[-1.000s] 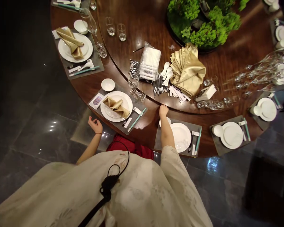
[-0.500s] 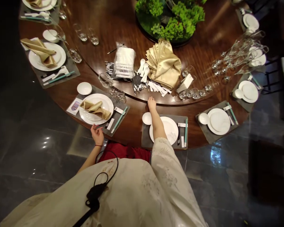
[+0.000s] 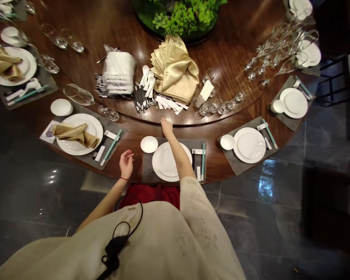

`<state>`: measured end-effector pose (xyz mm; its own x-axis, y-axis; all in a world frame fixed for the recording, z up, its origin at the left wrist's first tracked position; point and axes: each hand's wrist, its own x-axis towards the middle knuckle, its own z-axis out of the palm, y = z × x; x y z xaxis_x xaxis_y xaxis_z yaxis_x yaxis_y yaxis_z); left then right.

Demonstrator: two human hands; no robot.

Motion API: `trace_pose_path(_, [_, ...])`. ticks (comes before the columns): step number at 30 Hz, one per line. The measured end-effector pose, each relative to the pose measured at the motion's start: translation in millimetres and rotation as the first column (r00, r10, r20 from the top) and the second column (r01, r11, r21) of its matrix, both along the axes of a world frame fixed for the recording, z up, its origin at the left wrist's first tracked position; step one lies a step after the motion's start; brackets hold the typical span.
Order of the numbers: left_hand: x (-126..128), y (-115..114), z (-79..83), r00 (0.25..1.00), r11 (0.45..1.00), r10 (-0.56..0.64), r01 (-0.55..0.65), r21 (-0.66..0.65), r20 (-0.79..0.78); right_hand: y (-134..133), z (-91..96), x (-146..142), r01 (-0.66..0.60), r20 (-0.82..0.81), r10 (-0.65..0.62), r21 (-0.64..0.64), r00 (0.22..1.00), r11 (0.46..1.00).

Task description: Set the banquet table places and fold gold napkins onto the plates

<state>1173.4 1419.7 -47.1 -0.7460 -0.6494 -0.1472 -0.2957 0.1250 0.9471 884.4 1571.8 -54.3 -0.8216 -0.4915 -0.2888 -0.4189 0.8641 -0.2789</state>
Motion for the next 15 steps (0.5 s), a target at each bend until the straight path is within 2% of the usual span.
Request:
trace_pose_path(3, [-66, 8, 8.3, 0.974, 0.966, -0.213, 0.199, -0.163, -0.075, 46, -4.5, -1, 0.087, 0.008, -0.087, -0.037, 0.996, 0.996])
trace_pose_path(6, [-162, 3, 15.8, 0.937, 0.907, -0.341, 0.306, -0.291, -0.079, 103, -10.4, -7, 0.079, -0.006, -0.080, -0.067, 0.997, 0.995])
trace_pose_path(8, [-233, -1, 15.9, 0.934, 0.889, -0.356, 0.328, -0.320, -0.031, 133, -13.3, -14, 0.012, 0.020, -0.010, -0.082, 1.000, 0.997])
trace_pose_path(11, [-328, -7, 8.2, 0.923, 0.858, -0.378, 0.377, -0.350, 0.069, 159, -14.6, -25, -0.071, 0.062, 0.077, -0.102, 0.995, 0.992])
trace_pose_path(13, [-374, -9, 0.5, 0.929, 0.857, -0.357, 0.368, -0.361, 0.099, 166, -13.4, -29, -0.087, 0.070, 0.095, -0.111, 0.993, 0.990])
trace_pose_path(15, [-404, -7, -5.9, 0.945, 0.878, -0.292, 0.326, -0.352, 0.146, 171, -11.5, -31, -0.090, 0.067, 0.099, -0.126, 0.993, 0.988])
